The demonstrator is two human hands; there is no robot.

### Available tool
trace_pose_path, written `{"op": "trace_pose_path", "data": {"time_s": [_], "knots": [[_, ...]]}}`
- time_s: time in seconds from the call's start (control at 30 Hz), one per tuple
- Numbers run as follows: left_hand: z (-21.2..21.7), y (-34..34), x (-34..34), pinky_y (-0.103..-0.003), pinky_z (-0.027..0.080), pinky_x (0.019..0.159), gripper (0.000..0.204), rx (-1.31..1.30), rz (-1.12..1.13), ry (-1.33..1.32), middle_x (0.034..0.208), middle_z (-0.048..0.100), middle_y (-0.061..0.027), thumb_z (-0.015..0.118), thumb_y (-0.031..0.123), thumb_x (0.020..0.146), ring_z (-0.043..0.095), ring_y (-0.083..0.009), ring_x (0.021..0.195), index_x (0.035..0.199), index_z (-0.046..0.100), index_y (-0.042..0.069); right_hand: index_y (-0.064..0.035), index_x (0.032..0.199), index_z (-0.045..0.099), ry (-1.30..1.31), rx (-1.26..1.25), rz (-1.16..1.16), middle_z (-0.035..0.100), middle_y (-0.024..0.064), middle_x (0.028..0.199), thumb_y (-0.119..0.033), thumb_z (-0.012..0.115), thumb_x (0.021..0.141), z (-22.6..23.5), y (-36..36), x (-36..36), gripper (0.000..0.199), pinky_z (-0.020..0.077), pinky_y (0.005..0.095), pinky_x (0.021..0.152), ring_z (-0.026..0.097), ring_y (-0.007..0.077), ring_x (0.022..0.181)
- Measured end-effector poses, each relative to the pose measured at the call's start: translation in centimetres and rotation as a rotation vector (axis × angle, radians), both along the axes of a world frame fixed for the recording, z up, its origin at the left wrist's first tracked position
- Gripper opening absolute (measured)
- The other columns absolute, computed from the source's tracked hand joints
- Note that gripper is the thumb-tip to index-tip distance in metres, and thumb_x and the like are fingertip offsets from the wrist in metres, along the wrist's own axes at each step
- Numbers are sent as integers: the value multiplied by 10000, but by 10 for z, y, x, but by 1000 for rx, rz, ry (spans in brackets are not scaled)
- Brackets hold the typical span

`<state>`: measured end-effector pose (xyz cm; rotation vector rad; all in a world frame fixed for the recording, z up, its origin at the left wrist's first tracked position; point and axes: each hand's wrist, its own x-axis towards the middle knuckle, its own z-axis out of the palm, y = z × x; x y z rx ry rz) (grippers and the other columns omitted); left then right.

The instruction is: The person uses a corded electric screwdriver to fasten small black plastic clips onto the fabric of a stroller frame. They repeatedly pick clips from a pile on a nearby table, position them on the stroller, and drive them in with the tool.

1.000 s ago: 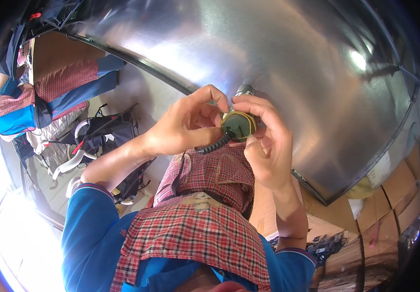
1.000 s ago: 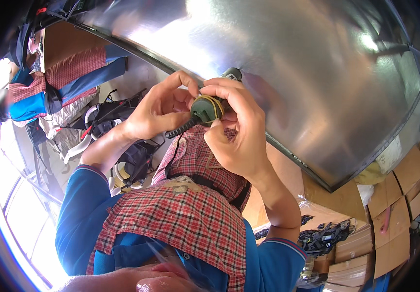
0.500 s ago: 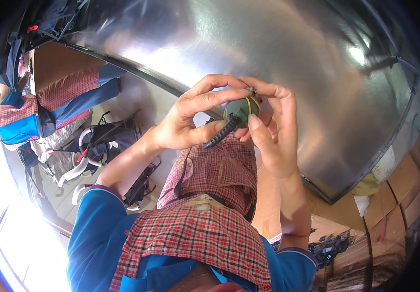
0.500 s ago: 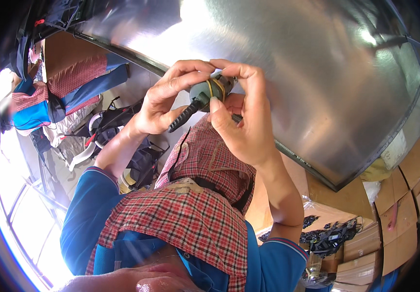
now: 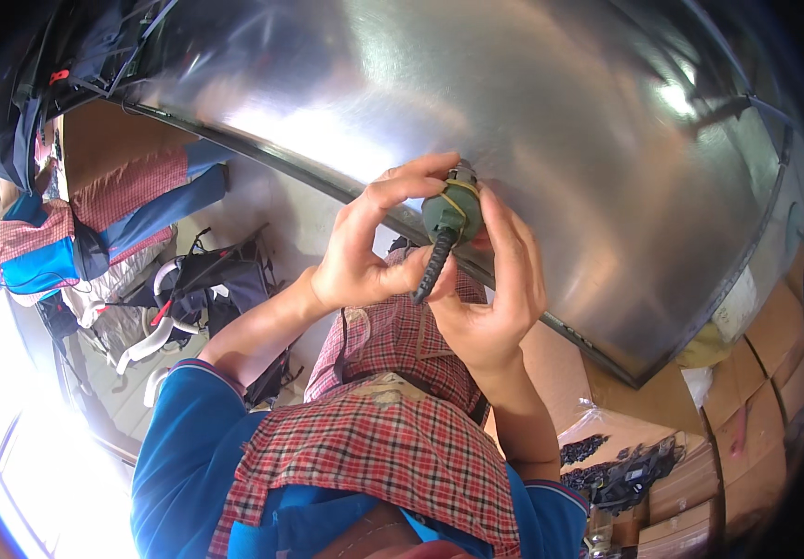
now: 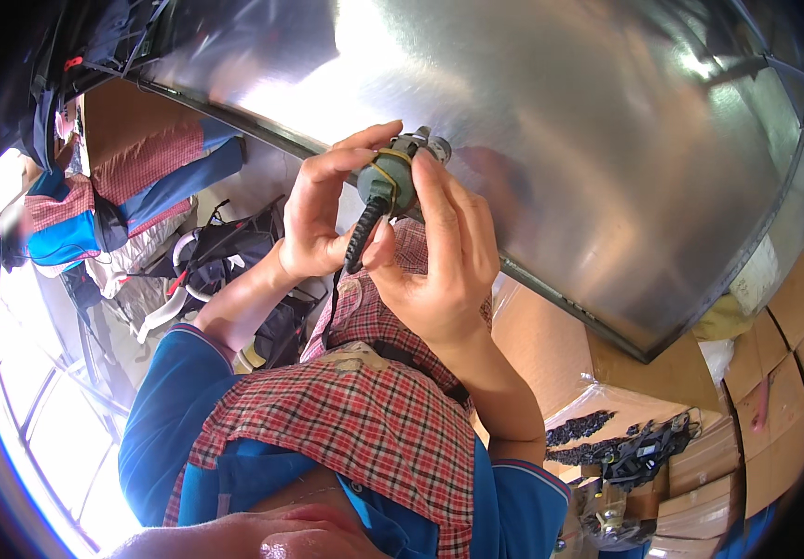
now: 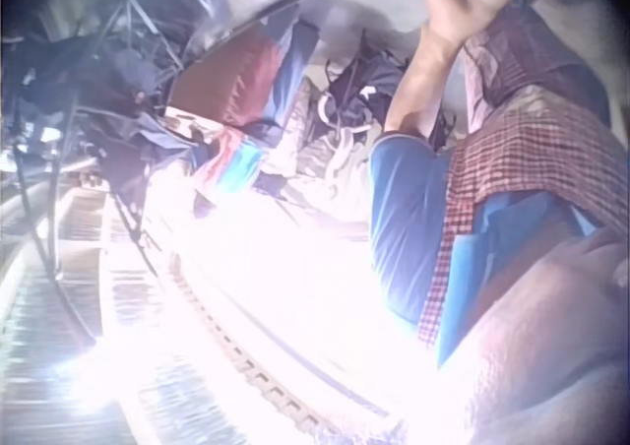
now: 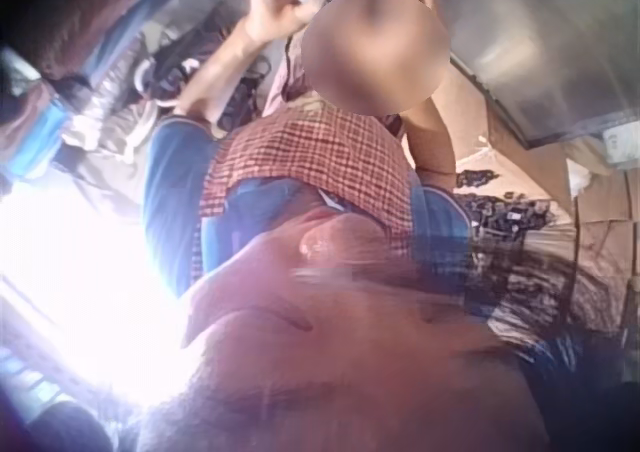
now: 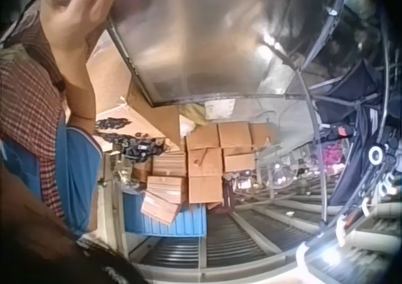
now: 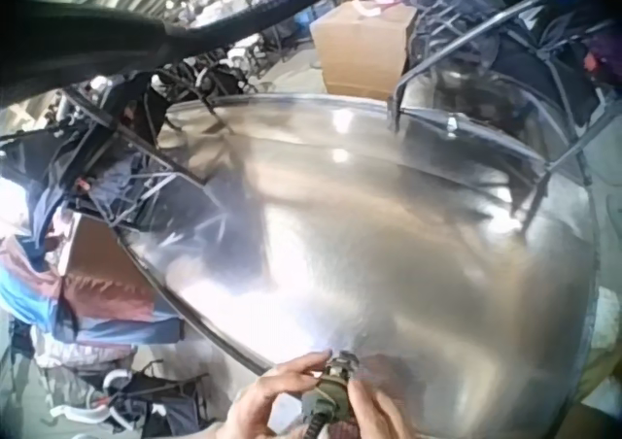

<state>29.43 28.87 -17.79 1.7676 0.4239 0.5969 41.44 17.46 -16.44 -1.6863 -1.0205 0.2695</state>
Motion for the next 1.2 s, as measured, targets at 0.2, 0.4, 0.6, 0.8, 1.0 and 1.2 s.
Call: {"op": "trace_pose_path", "data": {"time_s": [0.2, 0.4, 0.6, 0.8, 1.0, 1.2], "knots": [[4, -9, 2, -448, 412, 1037, 542, -7, 49, -13, 1360, 499, -284, 721, 197, 845, 536, -385, 1241, 1280, 451, 18, 80, 1228, 553, 62, 31, -45, 645, 222, 1122, -226, 670, 881, 4, 4, -4, 477, 541, 372, 707, 654, 324, 838], [25, -7, -10, -425, 470, 984, 487, -28, 8, 75, 1330, 514, -321, 700, 118, 841, 592, -387, 1175, 1252, 490, -38, 57, 1224, 535, 221, 51, -21, 636, 222, 1169, -143, 693, 841, 6, -5, -10, 460, 552, 359, 716, 645, 310, 846], [77, 33, 3, -331, 597, 677, 295, 608, -280, 315, 1082, 668, -253, 717, -32, 761, 715, -319, 877, 1035, 614, -70, 23, 1155, 532, 143, 18, 52, 634, 191, 1187, -23, 701, 720, 10, -12, -4, 468, 526, 412, 895, 620, 361, 1025], [101, 47, 15, -316, 593, 610, 320, 956, -570, 320, 1006, 661, -274, 664, -1, 684, 712, -309, 800, 970, 627, -140, 34, 1183, 554, 182, 14, 107, 631, 194, 1180, -19, 699, 710, 11, -14, -4, 498, 506, 431, 940, 611, 370, 1091], [105, 52, 25, -309, 593, 610, 308, 1222, -726, 266, 958, 661, -260, 645, 45, 658, 704, -298, 788, 905, 628, -138, 32, 1206, 559, 189, 18, 175, 625, 198, 1163, -33, 691, 722, 12, -12, 4, 506, 496, 447, 927, 609, 383, 1067], [107, 60, 38, -309, 584, 594, 280, 1146, -768, 298, 930, 652, -211, 657, 56, 665, 684, -279, 754, 887, 615, -110, 39, 1170, 568, 179, 33, 197, 628, 196, 1136, -15, 673, 716, 14, -6, 10, 469, 505, 439, 887, 615, 377, 1012]]}}
